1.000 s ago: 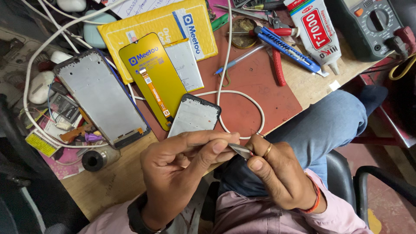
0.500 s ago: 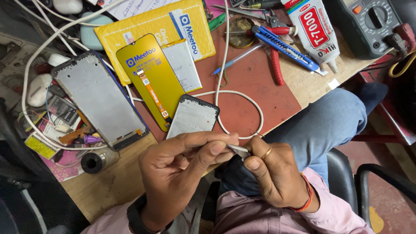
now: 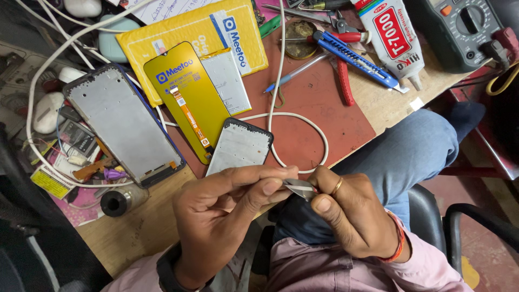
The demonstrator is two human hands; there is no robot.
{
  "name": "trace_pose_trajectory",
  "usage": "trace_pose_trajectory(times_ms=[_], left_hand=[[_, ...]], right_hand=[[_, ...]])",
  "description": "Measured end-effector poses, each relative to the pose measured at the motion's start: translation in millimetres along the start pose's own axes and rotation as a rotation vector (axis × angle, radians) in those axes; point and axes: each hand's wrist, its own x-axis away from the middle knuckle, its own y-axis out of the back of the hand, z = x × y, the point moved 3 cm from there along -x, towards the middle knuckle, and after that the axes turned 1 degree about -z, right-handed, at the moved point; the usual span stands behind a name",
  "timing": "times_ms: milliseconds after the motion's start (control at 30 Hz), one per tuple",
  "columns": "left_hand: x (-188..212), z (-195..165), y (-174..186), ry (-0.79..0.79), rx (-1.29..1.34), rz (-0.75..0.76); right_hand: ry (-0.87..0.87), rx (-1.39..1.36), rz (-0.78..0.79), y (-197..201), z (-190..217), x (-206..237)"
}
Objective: The person sits at a cluttered repair workbench and works on a disassembled smartphone. They trim a small strip of material with scissors and a utility knife, then press and fit the screen assembly onto the phone frame, working the edges by hand.
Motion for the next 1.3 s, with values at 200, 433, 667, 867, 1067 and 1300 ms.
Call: trace_pose_trajectory(times_ms=[200, 433, 667, 867, 1067, 1300], left_hand=[[1, 2, 1, 0.006, -0.026, -0.009], [0, 1, 2, -0.001, -0.056, -0.019], [2, 1, 2, 0.000, -0.071, -0.029], [2, 1, 2, 0.006, -0.034, -0.041], [2, 1, 2, 0.024, -0.037, -0.050], [0, 1, 1, -0.003, 0.012, -0.021]], right_hand=[[0.043, 0.025, 0.007, -1, 4, -3], [0.051, -0.010, 0.001, -4, 3, -3], [0.064, 0.038, -0.041, -8, 2, -1], [0.083, 0.053, -0.059, -9, 3, 1], [0.072, 0.081, -0.066, -11, 0, 3], [0.127, 0.118, -0.088, -8, 0, 1]])
